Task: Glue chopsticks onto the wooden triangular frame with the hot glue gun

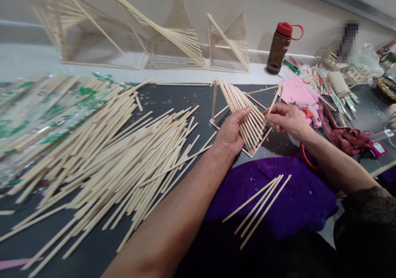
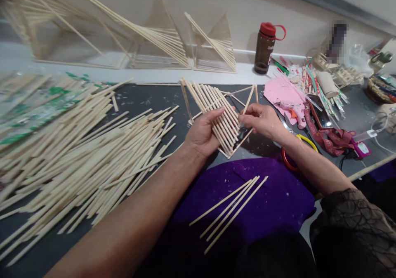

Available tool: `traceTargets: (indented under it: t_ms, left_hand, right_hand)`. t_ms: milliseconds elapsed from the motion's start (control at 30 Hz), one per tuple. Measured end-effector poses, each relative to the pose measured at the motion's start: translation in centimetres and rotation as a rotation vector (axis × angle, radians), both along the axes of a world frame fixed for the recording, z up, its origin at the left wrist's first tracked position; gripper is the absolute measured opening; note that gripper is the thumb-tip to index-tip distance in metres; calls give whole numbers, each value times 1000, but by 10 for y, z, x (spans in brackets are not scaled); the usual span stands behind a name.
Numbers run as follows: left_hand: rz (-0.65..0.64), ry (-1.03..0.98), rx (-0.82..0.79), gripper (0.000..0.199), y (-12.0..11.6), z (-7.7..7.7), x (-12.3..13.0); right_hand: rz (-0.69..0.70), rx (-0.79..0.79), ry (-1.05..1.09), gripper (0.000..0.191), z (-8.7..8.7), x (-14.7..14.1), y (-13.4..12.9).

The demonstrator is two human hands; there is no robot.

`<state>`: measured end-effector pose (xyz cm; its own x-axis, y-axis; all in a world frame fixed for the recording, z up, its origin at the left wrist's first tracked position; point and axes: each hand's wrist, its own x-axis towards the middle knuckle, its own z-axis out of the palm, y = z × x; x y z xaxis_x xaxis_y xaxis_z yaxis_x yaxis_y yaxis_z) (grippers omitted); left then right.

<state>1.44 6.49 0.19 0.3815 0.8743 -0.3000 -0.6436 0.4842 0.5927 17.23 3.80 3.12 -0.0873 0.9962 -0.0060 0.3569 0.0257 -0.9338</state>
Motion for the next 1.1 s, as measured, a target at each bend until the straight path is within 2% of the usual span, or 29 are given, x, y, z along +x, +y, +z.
traceTargets:
  t_ms: [133, 333, 633, 833, 1000, 1100]
  left_hand:
    - [3, 9, 5, 4, 0, 0, 0]
    - [-20, 32, 25, 12, 2, -4, -2]
    - [15, 68, -23, 8, -1, 2, -1]
    - [1, 100, 5, 8, 0, 1, -2]
    - [2, 104, 8, 10, 1, -2, -3]
    - [13, 95, -4, 9, 2, -3, -3]
  right_hand:
    - [4, 9, -10, 23, 0, -3, 0]
    - [17, 12, -26, 21, -1, -2, 1]
    - [56, 66, -71, 22, -13, 2, 2]
    - [47, 94, -114, 19, -11, 1, 1]
    - [47, 119, -91, 16, -13, 0, 3]
    - [48, 76, -49, 17, -14, 0, 4]
